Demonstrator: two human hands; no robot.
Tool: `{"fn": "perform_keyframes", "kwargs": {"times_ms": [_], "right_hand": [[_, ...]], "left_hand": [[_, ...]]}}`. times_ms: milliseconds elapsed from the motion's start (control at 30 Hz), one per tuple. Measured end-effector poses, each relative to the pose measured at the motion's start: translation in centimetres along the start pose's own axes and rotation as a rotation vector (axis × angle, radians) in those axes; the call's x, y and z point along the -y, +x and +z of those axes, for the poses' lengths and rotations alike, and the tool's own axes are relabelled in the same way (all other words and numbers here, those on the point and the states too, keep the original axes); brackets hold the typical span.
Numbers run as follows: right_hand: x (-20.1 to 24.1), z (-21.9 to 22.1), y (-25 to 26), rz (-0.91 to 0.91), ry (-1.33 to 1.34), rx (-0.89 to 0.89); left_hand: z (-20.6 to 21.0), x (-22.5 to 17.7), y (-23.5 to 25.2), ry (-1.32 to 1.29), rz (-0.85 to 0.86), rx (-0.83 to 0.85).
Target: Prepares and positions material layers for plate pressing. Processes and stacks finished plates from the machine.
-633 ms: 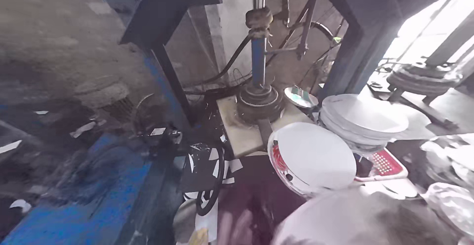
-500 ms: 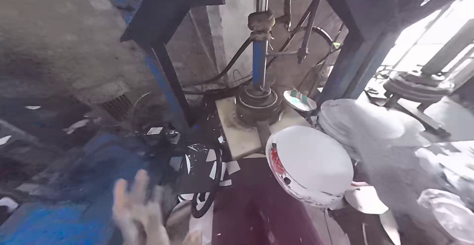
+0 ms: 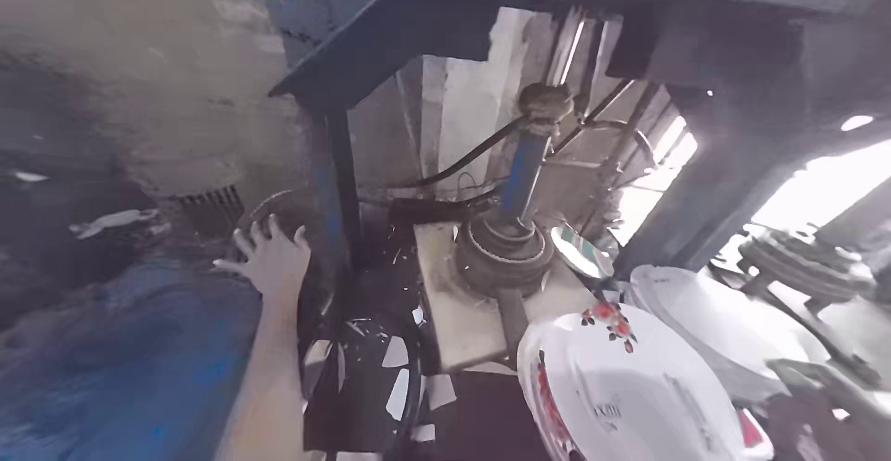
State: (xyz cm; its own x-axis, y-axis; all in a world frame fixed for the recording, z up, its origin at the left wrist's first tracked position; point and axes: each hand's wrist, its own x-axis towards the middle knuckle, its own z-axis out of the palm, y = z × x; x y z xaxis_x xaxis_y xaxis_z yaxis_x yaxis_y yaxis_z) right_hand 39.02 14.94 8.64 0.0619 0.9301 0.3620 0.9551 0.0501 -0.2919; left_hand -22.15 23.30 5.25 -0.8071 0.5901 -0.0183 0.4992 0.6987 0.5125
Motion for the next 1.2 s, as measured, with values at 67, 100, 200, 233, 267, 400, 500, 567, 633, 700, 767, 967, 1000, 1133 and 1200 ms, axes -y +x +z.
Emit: {"fn": "perform_keyframes", "kwargs": {"times_ms": [67, 100, 200, 233, 267, 400, 500, 567, 633, 700, 767, 967, 1000, 1133, 1200], "right_hand": [[4.0, 0.2, 1.8, -0.35, 0.176, 0.018], [6.5, 1.0, 2.8, -0.498, 0.239, 0.06], [12.6, 5.7, 6.4, -0.698, 0.056, 0.109], [14.3, 7.0, 7.7, -0.66, -0.061, 0.145], [16.0, 8.3, 8.7, -0.605, -0.198, 0.184], [20.1, 11.7, 12.0, -0.439, -0.513, 0.478], [20.7, 12.7, 12.7, -0.473, -0.486, 0.512], [22.2, 11.4, 12.5, -0.455, -0.513, 0.565], [21.8, 10.8, 11.6, -0.531, -0.459, 0.396], [20.5, 10.8, 11.5, -0.707, -0.275, 0.159], [20.0, 10.1, 10.5, -0.714, -0.305, 0.32], [22.5, 10.5, 2.0, -1.136, -0.099, 0.308], [23.3, 11.2, 1.7, -1.05, -0.183, 0.57], [23.3, 8.2, 2.6, -0.829, -0.138, 0.82], [18.6, 4.3, 1.8, -0.749, 0.014, 0.436]], "left_hand": [[8.2, 3.7, 6.4, 0.037, 0.176, -0.514], [9.9, 4.8, 8.6, 0.068, 0.205, -0.569], [6.9, 3.8, 5.9, 0.042, 0.158, -0.328], [6.1, 3.3, 5.0, 0.015, 0.149, -0.31], [5.8, 3.0, 4.5, 0.002, 0.148, -0.315], [6.1, 3.1, 4.8, 0.016, 0.132, -0.298], [5.7, 3.0, 4.3, 0.006, 0.146, -0.289], [5.6, 2.8, 3.8, -0.001, 0.164, -0.292], [5.3, 2.7, 3.6, -0.002, 0.152, -0.249], [4.8, 2.8, 4.1, -0.024, 0.147, -0.251], [5.0, 2.8, 3.5, -0.06, 0.15, -0.249], [5.7, 6.8, 0.2, -0.29, 0.19, -0.745], [6.4, 7.4, -1.6, -0.309, 0.207, -0.778], [5.6, 7.9, -10.5, -0.468, 0.469, -0.766], [5.1, 7.6, -14.9, -0.587, 0.557, -0.628]]}}
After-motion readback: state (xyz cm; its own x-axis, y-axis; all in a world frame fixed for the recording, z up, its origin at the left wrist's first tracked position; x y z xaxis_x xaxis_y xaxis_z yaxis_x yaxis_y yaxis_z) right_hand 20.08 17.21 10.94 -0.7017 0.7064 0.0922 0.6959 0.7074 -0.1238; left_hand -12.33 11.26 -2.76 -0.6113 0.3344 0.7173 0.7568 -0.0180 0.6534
